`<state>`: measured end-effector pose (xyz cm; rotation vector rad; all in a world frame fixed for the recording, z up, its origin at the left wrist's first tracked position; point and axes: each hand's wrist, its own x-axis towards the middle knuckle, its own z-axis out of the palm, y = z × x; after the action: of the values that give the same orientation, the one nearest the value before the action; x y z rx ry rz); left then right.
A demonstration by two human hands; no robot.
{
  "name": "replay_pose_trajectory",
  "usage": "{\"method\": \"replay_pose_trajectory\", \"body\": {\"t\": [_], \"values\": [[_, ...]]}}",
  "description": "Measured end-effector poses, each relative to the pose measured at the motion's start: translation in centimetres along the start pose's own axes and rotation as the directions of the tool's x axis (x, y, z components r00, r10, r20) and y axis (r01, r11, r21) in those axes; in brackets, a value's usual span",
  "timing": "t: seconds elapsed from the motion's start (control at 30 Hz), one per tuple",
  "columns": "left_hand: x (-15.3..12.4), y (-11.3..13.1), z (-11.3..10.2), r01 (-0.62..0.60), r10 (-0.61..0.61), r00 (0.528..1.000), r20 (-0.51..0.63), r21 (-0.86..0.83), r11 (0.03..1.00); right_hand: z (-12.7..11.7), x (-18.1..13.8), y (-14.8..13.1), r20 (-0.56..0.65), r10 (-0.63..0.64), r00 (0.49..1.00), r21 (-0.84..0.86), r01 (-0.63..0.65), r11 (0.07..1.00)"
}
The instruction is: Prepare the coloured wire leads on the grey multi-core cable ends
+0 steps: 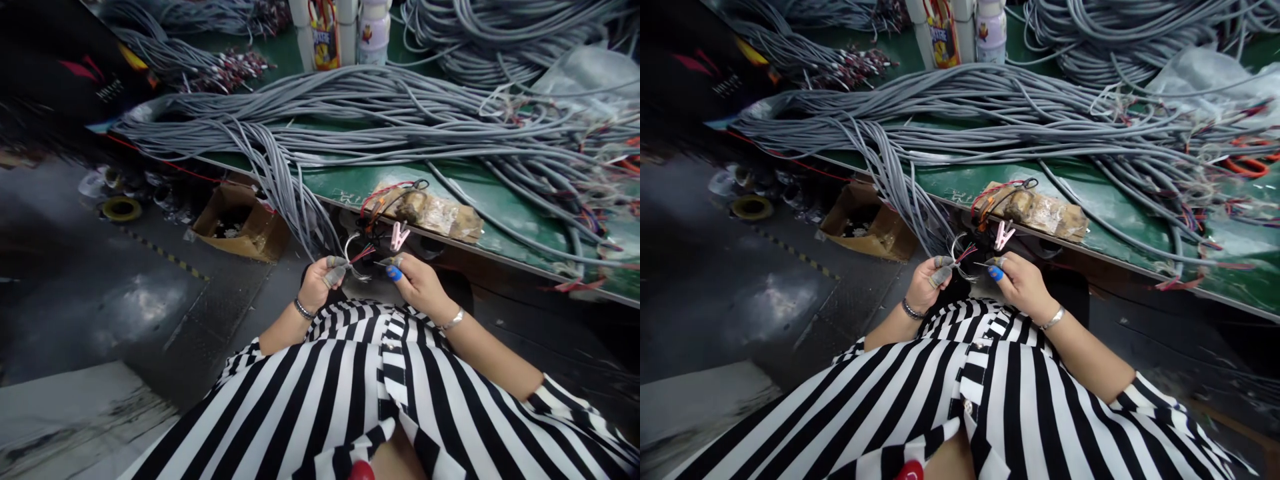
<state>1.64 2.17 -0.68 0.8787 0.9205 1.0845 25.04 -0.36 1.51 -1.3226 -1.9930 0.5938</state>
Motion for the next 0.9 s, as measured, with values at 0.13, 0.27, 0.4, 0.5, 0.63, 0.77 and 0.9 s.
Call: {"method": "replay_pose_trajectory", "body": {"t": [0.13,0.27,0.4,0.5,0.63,0.77,0.9], "values": [[-0.6,0.1,0.4,0.009,-0.009,1.0,0.005,0.04,0.999,0.1,0.3,-1.3,0.014,-0.06,0.998,-0.094,0.061,0.994],[-1.2,0.5,0.9,0.052,-0.053,0.999,0.003,0.084,0.995,0.2,0.7,-1.9,0.023,-0.085,0.996,-0.2,0.088,0.976],[-1.5,0.9,1.2,0.079,-0.079,0.997,-0.004,0.026,0.997,0.1,0.8,-2.1,0.007,-0.07,0.998,-0.262,0.069,0.963],[-1.3,1.0,1.1,0.137,-0.134,0.991,0.028,-0.098,0.986,0.1,0.8,-2.0,0.013,-0.058,0.998,-0.243,0.059,0.968],[-0.9,0.7,0.7,0.183,-0.161,0.983,0.093,-0.331,0.926,0.3,1.1,-2.3,0.015,-0.055,0.998,-0.162,0.057,0.985],[-0.7,0.0,0.6,0.228,-0.182,0.972,0.148,-0.416,0.88,0.6,2.0,-3.5,0.079,-0.054,0.995,-0.05,0.058,0.997],[-0.8,-0.5,0.5,0.263,-0.212,0.963,0.165,-0.415,0.871,1.0,2.6,-4.4,0.119,-0.049,0.992,-0.047,0.055,0.997]]}}
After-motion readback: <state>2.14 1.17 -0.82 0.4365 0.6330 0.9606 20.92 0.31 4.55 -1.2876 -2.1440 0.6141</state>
